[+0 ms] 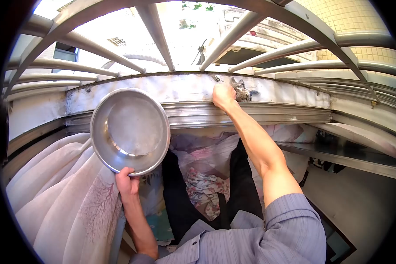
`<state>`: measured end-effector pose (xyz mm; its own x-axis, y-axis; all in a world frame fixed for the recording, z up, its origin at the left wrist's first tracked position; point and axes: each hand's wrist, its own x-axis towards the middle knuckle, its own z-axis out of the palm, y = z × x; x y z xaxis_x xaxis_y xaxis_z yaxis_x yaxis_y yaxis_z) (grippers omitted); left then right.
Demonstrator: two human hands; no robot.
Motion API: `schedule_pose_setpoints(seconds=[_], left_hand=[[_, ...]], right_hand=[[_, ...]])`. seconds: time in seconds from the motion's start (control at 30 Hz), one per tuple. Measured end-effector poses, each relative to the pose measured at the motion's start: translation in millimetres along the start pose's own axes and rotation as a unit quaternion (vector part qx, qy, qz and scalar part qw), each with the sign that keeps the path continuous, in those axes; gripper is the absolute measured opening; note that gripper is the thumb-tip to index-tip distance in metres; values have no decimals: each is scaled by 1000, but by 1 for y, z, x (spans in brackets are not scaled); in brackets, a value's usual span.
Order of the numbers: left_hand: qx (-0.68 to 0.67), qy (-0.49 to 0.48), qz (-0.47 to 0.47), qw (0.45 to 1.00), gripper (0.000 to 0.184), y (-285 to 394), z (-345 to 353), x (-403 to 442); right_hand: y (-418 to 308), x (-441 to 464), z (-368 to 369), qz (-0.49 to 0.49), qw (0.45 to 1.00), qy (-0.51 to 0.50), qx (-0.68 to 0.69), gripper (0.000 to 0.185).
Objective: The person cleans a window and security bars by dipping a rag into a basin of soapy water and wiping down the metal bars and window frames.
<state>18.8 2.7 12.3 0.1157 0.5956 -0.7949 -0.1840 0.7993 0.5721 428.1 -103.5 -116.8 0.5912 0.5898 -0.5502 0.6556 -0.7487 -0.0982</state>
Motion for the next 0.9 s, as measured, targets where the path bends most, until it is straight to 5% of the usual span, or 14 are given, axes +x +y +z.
schedule_pose_setpoints(seconds=[0.17, 0.27, 0.37, 0.47, 0.53, 0.57, 0.6, 0.77, 0.8, 0.9], left_hand=[[-3, -7, -7, 1000, 50, -10, -10, 6], [-13, 9, 5, 1000, 52, -9, 8, -2], [-10, 18, -2, 1000, 54, -8, 12, -9], [-6, 1, 0, 1000, 53, -9, 5, -6], [0, -11, 4, 1000, 53, -8, 0, -3], [1, -18, 2, 1000, 53, -11, -2, -4], [0, -20, -5, 1000, 53, -14, -4, -8], [14, -24, -7, 1000, 55, -12, -15, 0], [18, -25, -13, 999, 55, -11, -9, -4], [-2, 4, 15, 1000, 55, -5, 8, -11]], right_hand=[[-3, 2, 2, 22, 996, 5, 81, 19], [-19, 4, 9, -72, 987, -7, 142, 16], [-43, -6, 5, -29, 922, 5, 387, 19], [-52, -5, 3, -9, 931, -17, 365, 19], [-70, 8, -13, -32, 788, 94, 608, 25], [-94, -19, -50, -71, 656, 190, 727, 25], [-95, -35, -39, -66, 660, 191, 724, 25], [-37, -74, 12, -124, 890, 262, 352, 20], [-8, -67, 16, -125, 895, 331, 271, 19], [60, -56, -3, -45, 947, 310, 70, 40]])
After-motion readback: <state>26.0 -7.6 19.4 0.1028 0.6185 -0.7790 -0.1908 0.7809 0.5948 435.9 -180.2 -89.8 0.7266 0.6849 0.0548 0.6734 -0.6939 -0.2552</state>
